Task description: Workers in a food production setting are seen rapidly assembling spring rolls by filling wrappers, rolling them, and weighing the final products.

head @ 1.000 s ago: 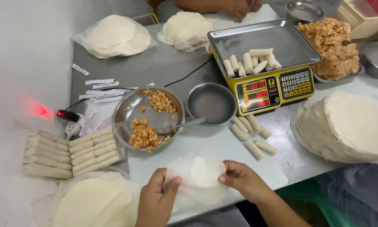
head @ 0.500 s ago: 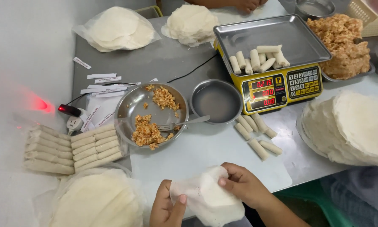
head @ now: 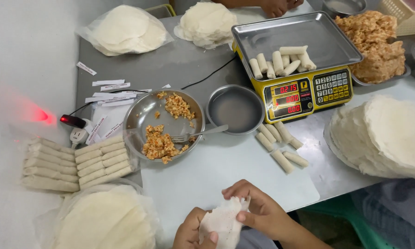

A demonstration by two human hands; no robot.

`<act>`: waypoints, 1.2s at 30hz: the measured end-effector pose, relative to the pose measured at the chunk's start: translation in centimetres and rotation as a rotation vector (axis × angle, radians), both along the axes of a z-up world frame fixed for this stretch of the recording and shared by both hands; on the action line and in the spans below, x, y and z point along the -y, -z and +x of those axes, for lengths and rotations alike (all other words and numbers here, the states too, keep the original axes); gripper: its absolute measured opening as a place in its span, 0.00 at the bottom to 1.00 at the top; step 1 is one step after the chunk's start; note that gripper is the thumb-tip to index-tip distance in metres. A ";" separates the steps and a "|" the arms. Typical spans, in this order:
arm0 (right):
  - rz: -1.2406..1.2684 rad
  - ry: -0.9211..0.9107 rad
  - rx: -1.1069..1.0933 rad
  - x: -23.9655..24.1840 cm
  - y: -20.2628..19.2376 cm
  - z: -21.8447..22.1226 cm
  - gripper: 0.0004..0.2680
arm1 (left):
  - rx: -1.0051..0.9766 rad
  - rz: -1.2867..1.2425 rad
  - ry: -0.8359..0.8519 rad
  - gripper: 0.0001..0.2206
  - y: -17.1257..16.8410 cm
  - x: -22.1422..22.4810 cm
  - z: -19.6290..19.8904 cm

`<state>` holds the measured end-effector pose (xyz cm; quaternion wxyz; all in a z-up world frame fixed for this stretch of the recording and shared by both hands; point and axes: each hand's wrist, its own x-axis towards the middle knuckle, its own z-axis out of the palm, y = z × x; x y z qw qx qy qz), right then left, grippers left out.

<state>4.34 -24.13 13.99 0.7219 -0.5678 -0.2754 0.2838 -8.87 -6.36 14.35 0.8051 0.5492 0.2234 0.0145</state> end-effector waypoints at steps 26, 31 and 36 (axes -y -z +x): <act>-0.119 0.153 0.139 4.5 0.8 1.5 0.03 | 0.065 0.572 0.354 0.04 1.7 -3.5 1.8; -0.348 0.133 -0.207 4.2 0.7 2.5 0.03 | -0.151 0.371 0.016 0.10 0.5 -2.9 2.1; -0.321 0.232 0.167 3.2 1.0 3.3 0.10 | 0.127 0.768 -0.087 0.05 0.9 -3.1 2.5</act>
